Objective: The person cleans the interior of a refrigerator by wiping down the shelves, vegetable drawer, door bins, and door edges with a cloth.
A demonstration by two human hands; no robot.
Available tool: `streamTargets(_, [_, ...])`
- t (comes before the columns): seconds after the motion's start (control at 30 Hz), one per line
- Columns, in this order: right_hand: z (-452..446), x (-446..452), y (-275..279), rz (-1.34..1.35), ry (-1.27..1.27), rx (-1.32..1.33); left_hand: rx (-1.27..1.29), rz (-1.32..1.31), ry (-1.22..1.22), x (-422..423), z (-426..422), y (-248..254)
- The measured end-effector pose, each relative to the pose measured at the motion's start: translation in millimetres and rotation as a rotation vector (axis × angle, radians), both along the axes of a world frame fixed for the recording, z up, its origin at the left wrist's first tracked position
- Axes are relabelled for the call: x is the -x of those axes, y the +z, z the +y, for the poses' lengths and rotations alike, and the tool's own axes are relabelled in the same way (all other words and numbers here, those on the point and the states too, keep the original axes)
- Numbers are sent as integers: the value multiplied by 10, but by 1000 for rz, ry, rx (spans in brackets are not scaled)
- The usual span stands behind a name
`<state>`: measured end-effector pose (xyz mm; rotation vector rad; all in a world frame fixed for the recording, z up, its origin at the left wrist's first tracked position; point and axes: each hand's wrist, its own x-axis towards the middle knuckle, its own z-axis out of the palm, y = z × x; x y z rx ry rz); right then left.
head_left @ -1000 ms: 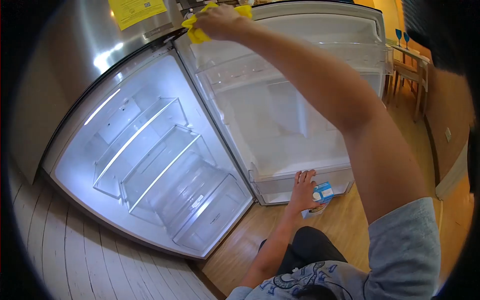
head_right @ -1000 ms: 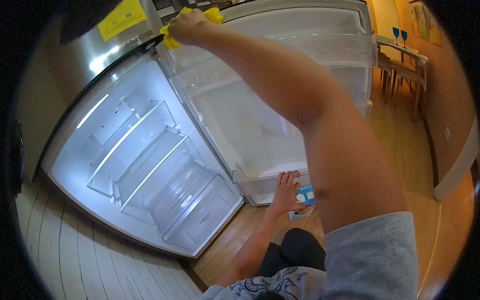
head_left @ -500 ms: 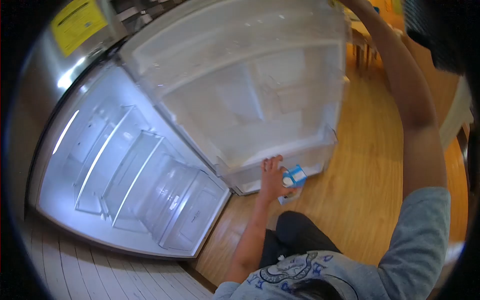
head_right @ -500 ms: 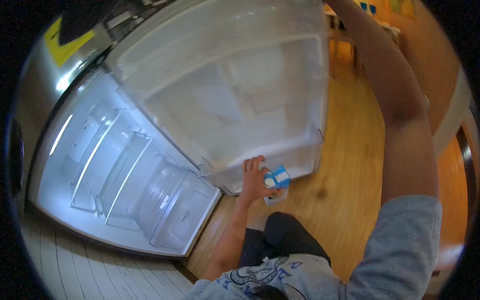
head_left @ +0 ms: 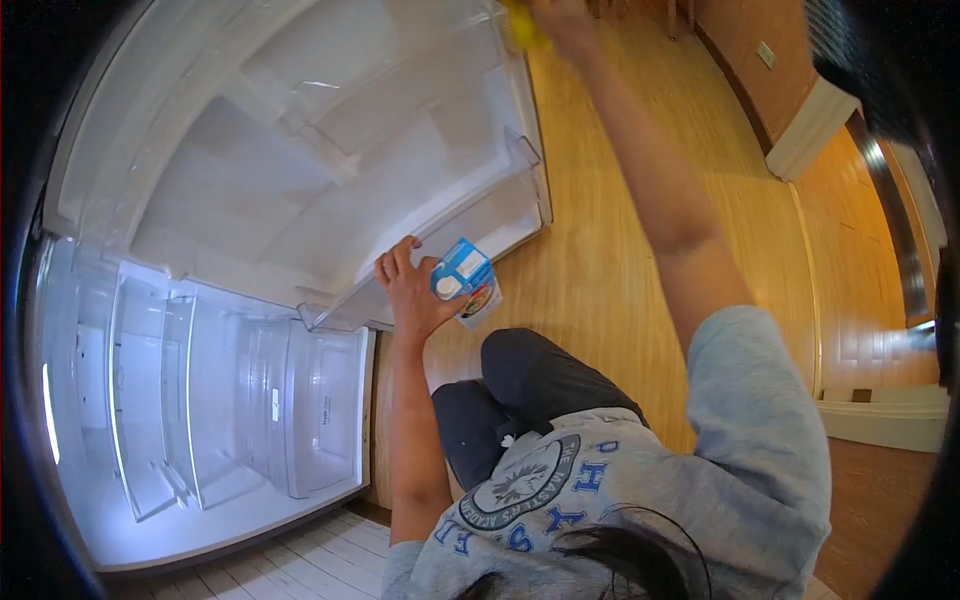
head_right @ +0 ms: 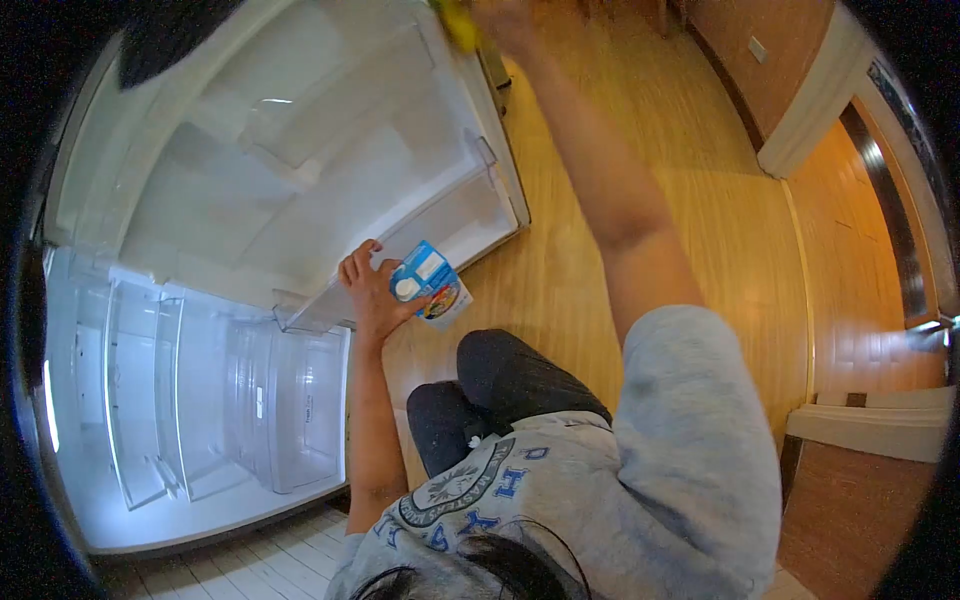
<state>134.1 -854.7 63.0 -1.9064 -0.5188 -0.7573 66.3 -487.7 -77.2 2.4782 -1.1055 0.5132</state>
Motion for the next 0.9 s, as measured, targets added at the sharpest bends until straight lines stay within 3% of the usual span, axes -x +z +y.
streamTargets(0.03, [-265,-167,-158,-2,15,-35,-3,-3,10,-5,-15,3])
streamTargets(0.1, [86,-236,-1032,-323,-514,-90,-2,-7,18,8,-43,11])
streamTargets(0.37, [489,156,-3324,126,-687,-368,-32,55,46,-31,-62,-15])
streamTargets(0.47, [625,121,-3566,118,-703,-539,-47,59,62,-56,-72,-2])
streamTargets(0.53, [692,64,-3611,240,-626,-848,-76,71,56,-70,-79,31])
streamTargets(0.63, [755,48,-3910,186,-784,-745,-66,121,73,-76,-70,18])
streamTargets(0.7, [767,27,-4173,235,-774,-831,-46,125,95,-114,-70,-3])
streamTargets(0.8, [622,-133,-5165,372,-805,-930,-39,127,115,-132,-9,-47])
streamTargets(0.83, [759,-138,-5015,397,-767,-915,-34,144,83,-152,7,-65])
streamTargets(0.9, [1014,-83,-4693,318,-706,-1194,-20,174,63,-158,62,-137])
